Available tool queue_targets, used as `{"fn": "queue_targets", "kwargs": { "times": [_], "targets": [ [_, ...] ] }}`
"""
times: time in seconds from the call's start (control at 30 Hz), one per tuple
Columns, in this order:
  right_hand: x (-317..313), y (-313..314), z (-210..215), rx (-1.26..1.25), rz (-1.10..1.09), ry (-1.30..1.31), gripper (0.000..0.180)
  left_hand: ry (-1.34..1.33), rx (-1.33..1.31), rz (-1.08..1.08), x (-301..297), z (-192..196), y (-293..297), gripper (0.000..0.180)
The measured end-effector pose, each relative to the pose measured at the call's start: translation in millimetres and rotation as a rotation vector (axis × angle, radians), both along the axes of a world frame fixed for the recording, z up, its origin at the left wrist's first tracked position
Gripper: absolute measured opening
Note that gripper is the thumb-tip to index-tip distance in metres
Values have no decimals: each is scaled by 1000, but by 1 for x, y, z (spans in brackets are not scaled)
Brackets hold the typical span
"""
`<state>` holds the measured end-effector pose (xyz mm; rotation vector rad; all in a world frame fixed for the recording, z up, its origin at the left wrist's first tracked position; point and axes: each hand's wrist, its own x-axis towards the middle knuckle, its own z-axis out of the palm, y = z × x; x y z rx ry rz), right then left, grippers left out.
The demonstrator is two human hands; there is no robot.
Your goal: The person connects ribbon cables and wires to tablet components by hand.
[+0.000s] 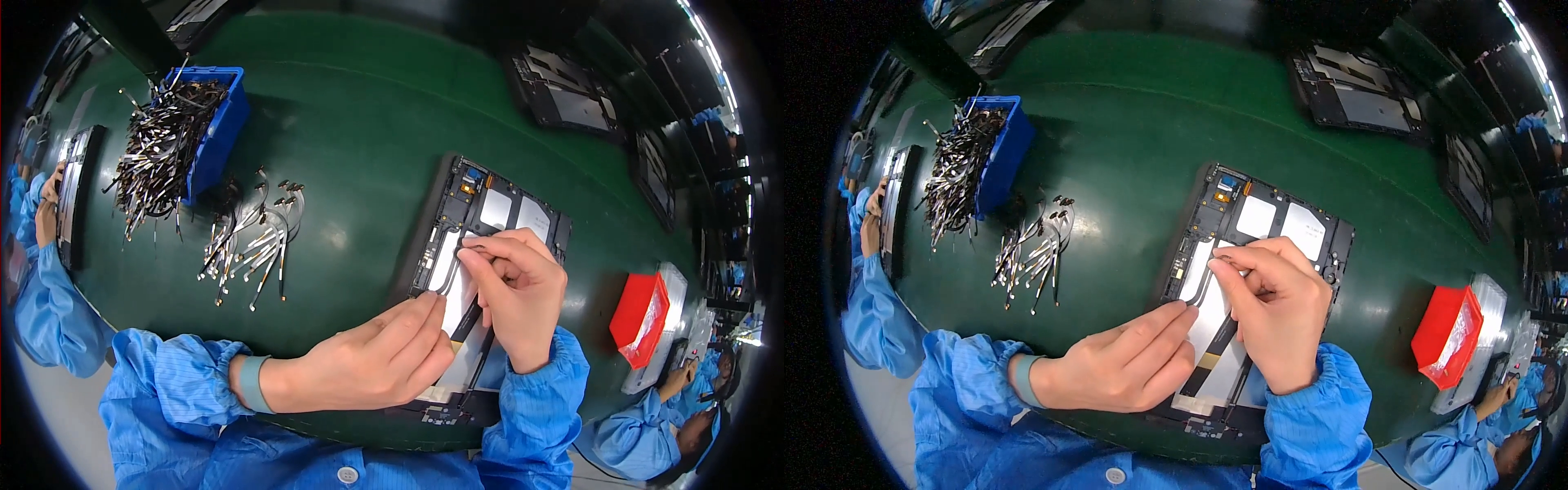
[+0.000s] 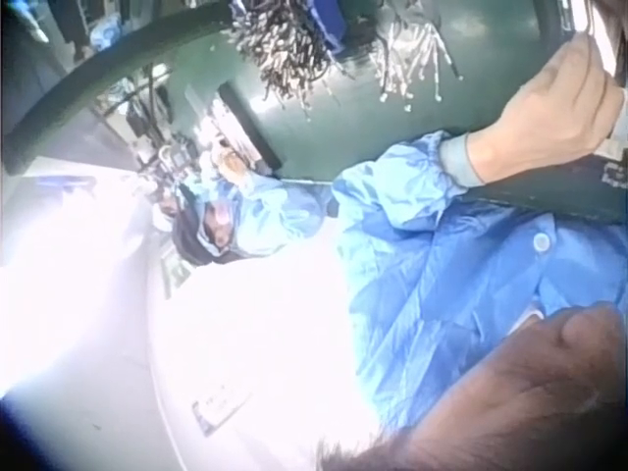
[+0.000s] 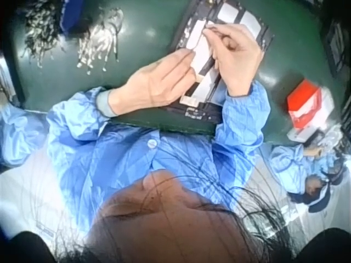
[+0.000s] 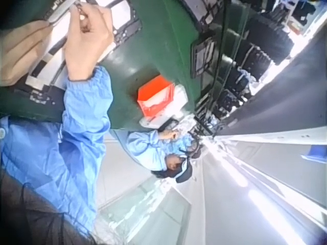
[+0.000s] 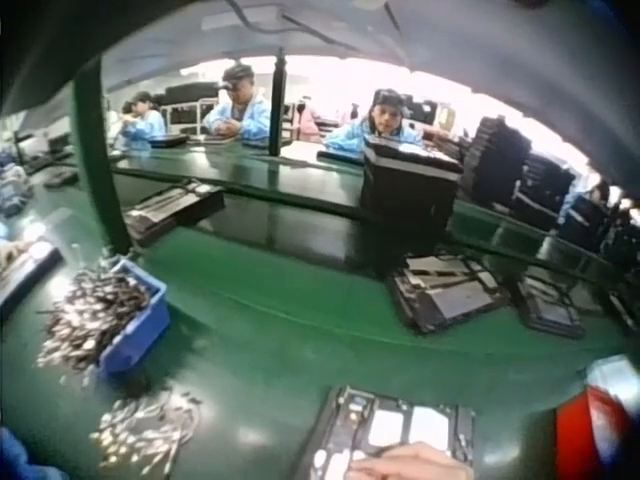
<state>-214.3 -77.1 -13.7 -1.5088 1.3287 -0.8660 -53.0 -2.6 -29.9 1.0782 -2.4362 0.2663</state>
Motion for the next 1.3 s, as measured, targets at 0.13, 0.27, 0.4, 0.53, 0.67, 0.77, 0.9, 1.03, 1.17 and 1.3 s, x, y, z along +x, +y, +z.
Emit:
{"fn": "queue_targets", "kwargs": {
  "times": [0.13, 0.27, 0.4, 0.53, 0.67, 0.77, 0.9, 1.03, 1.17, 1.3],
  "targets": [
    [4, -1, -6, -30, -11, 2, 8, -21, -18, 8, 3, -1, -1, 8],
    [4, -2, -6, -85, -15, 55, 8, -4, -3, 5, 3, 0, -2, 8],
    [1, -3, -13, -122, -12, 73, 10, 1, -7, 9, 2, -1, -3, 7],
    [12, 3, 6, -17, -111, 58, 13, -13, -15, -6, 3, -2, -4, 8],
    [7, 29, -8, -610, 156, 468, 23, -9, -4, 11, 6, -3, -3, 10],
    [5, 29, -3, -703, 243, 656, 33, -61, -43, 12, 3, 0, -2, 12],
    [5, 15, 4, -776, 239, 806, 31, -19, 39, -13, 3, 6, 1, 17],
    [-14, 26, 16, -609, 169, 707, 37, 211, 397, -32, 21, 15, 19, 42],
    [-68, 74, 7, -251, -106, 599, 44, 269, 636, 58, 45, 17, 40, 69],
    [-64, 90, -3, -137, -90, 472, 52, 402, 696, -43, 40, 6, 40, 71]
  ]
}}
